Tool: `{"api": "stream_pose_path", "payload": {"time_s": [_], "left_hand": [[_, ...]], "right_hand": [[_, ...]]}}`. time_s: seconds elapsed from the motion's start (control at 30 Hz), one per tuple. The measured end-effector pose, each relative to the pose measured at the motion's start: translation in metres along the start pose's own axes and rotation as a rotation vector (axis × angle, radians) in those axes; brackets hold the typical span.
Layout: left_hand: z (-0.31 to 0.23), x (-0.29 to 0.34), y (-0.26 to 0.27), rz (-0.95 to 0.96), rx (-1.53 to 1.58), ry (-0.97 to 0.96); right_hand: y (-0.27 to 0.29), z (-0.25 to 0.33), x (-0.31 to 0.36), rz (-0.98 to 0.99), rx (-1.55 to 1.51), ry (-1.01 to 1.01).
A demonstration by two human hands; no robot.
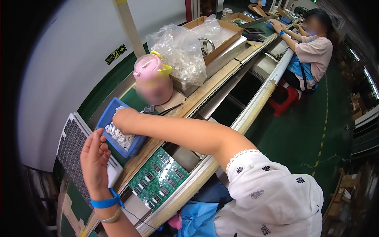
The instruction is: The person inserts small white plastic components into designated slots on green circuit boards. They pick components from a blue tray and place them onto the boards, which are positioned on a wooden jig. The person handles multiple boards, flipping them over to access different sides during the assembly process.
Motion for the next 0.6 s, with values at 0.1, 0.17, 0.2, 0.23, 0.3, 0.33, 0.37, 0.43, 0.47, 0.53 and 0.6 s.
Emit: {"api": "stream_pose_path", "payload": {"time_s": [0.1, 0.17, 0.2, 0.23, 0.3, 0.33, 0.37, 0.43, 0.47, 0.53, 0.6], "left_hand": [[0.017, -0.006, 0.01, -0.068, 0.082, 0.072], [0.031, -0.013, 0.011, -0.156, 0.213, 0.139], [0.037, -0.016, 0.006, -0.196, 0.281, 0.179], [0.04, -0.016, -0.001, -0.161, 0.408, 0.241], [0.043, -0.017, -0.012, -0.09, 0.664, 0.362], [0.044, -0.019, -0.014, -0.081, 0.741, 0.383], [0.052, -0.025, -0.017, 0.033, 0.834, 0.395], [0.054, -0.025, -0.007, 0.219, 1.02, 0.39], [0.065, -0.026, -0.005, 0.046, 1.005, 0.422], [0.073, -0.018, -0.026, -0.005, 1.029, 0.501], [0.066, -0.008, -0.025, 0.353, 1.125, 0.467]], "right_hand": [[0.022, -0.004, -0.002, -0.097, -0.179, -0.012], [0.042, -0.006, -0.002, -0.242, -0.329, -0.012], [0.058, -0.004, 0.002, -0.295, -0.4, -0.011], [0.072, 0.001, 0.005, -0.349, -0.478, -0.007], [0.079, 0.023, 0.01, -0.321, -0.46, 0.105], [0.079, 0.034, 0.013, -0.311, -0.425, 0.154], [0.08, 0.042, 0.016, -0.3, -0.39, 0.206], [0.085, 0.051, 0.019, -0.276, -0.374, 0.211], [0.09, 0.046, 0.025, -0.26, -0.453, 0.181], [0.093, 0.022, 0.04, -0.255, -0.601, 0.112], [0.093, 0.015, 0.047, -0.239, -0.831, 0.016]]}}
Point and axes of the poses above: each hand's wrist, its own x-axis away from the middle knuckle, its own y-axis out of the back of the hand, z = x × y, the point moved 7 cm from there along -x, towards the middle knuckle, and after that the axes turned 10 degrees about -z, right-handed, at the moved point
